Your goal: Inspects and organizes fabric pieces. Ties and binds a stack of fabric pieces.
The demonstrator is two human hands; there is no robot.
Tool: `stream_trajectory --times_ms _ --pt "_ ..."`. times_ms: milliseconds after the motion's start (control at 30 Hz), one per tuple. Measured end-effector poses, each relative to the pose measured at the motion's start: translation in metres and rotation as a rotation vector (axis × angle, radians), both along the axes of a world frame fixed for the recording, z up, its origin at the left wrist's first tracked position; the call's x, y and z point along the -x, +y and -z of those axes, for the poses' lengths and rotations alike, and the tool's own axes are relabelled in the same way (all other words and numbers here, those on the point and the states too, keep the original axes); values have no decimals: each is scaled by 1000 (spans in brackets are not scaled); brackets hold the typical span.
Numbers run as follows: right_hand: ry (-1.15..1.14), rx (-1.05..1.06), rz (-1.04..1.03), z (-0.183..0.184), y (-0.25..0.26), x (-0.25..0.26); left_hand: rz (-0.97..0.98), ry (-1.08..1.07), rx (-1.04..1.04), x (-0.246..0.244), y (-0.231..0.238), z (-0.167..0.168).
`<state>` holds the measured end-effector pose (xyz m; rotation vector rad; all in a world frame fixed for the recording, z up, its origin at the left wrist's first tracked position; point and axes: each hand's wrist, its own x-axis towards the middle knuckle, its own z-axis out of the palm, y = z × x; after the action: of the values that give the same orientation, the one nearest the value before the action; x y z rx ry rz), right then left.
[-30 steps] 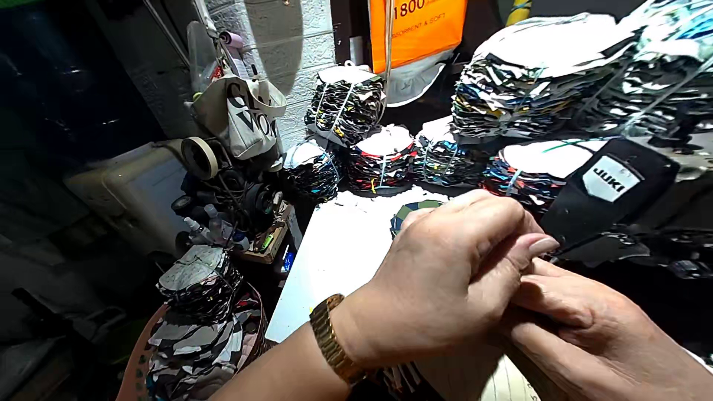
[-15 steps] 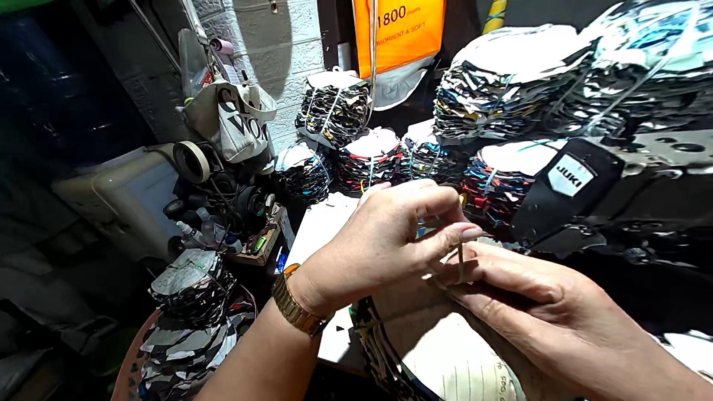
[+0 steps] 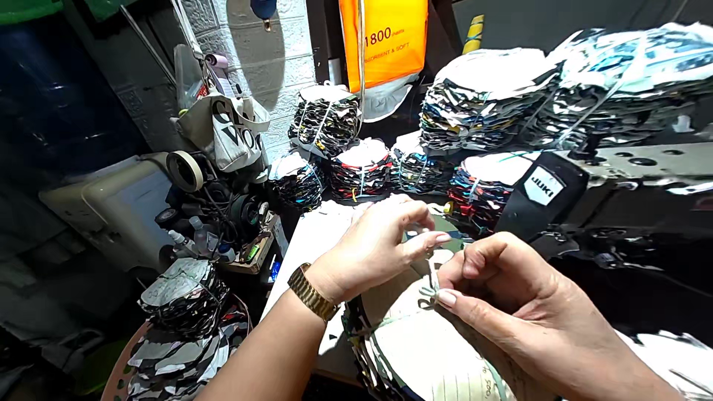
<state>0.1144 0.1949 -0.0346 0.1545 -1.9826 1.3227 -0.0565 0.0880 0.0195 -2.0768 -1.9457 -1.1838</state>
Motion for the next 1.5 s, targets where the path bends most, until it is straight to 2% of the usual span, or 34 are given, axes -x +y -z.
stream_trajectory --times_ms 67,133,200,333,500,700,800,967,1233,1367,1500 --pt "9 4 16 0 0 -1 -256 168 -17 -10 -13 -5" --pt "12 9 35 1 -1 -2 -398 274 -149 -18 -27 -9" --pt "24 37 29 2 -2 -3 -370 292 -220 -32 -44 -5" --pt "48 13 21 3 -1 -1 -236 275 -180 -55 -53 22" --pt "27 48 37 1 -1 -3 -265 242 -143 -54 -55 30" --pt "20 57 60 1 -1 -5 -310 106 -120 -64 -48 33" --pt "25 38 63 1 0 -5 -320 70 -168 -67 -46 35" --pt "30 17 95 2 0 -8 -393 122 -261 -73 -42 42" --pt "47 -16 55 5 0 -14 -420 134 -233 -74 -44 41" --pt "89 -97 203 8 -11 -16 -374 125 -192 -71 -44 41" --pt "102 -285 367 8 -20 -17 -378 195 -158 -66 -45 40"
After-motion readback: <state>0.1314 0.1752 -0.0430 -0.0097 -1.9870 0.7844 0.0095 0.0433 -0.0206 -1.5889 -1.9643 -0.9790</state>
